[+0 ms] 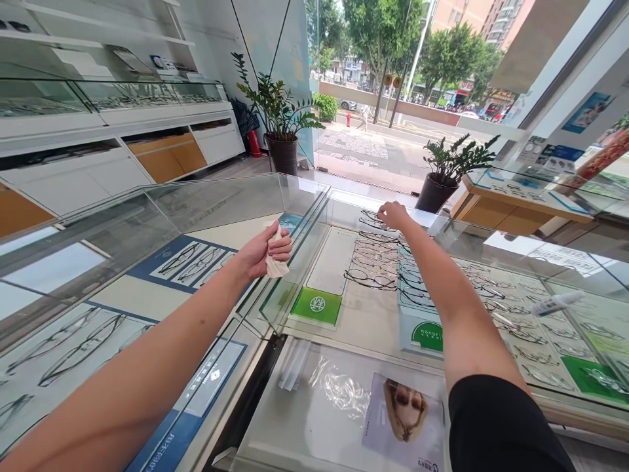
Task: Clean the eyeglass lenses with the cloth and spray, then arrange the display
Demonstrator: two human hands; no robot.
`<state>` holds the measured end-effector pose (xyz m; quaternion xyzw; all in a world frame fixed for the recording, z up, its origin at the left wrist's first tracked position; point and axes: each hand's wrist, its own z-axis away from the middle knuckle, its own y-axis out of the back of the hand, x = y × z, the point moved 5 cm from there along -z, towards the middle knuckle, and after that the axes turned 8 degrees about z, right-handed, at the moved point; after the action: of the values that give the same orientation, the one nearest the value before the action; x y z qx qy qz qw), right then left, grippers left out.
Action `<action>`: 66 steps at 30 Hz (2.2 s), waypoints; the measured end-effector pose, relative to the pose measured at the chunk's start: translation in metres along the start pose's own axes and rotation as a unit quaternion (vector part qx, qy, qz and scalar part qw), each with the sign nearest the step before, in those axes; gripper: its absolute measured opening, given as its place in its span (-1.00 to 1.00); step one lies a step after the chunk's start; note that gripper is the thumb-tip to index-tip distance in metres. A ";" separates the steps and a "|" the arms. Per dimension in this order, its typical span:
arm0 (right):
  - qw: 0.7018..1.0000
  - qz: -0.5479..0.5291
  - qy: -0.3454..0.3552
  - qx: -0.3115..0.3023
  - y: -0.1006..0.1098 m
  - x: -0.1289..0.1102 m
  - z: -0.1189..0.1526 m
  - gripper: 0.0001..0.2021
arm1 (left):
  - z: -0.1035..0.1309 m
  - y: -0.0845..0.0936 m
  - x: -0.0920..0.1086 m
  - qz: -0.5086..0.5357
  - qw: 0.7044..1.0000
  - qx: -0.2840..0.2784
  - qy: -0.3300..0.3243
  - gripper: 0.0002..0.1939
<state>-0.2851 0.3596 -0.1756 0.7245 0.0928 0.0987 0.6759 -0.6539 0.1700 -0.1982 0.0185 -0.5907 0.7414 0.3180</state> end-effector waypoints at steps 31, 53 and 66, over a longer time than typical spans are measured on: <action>1.000 -0.004 0.003 0.004 0.006 0.007 -0.007 -0.70 | -0.001 0.001 0.000 -0.010 1.000 -0.004 0.000 -0.45; 0.998 0.028 0.022 0.058 0.015 -0.003 0.022 -0.66 | -0.001 0.001 0.000 -0.026 1.000 0.002 -0.005 -0.45; 0.997 0.025 0.061 0.037 0.016 -0.019 0.068 -0.81 | -0.002 0.000 -0.002 -0.003 1.000 -0.008 0.008 -0.51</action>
<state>-0.2849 0.2884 -0.1642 0.7437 0.1191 0.1560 0.6390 -0.6517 0.1712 -0.1996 0.0117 -0.5939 0.7359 0.3251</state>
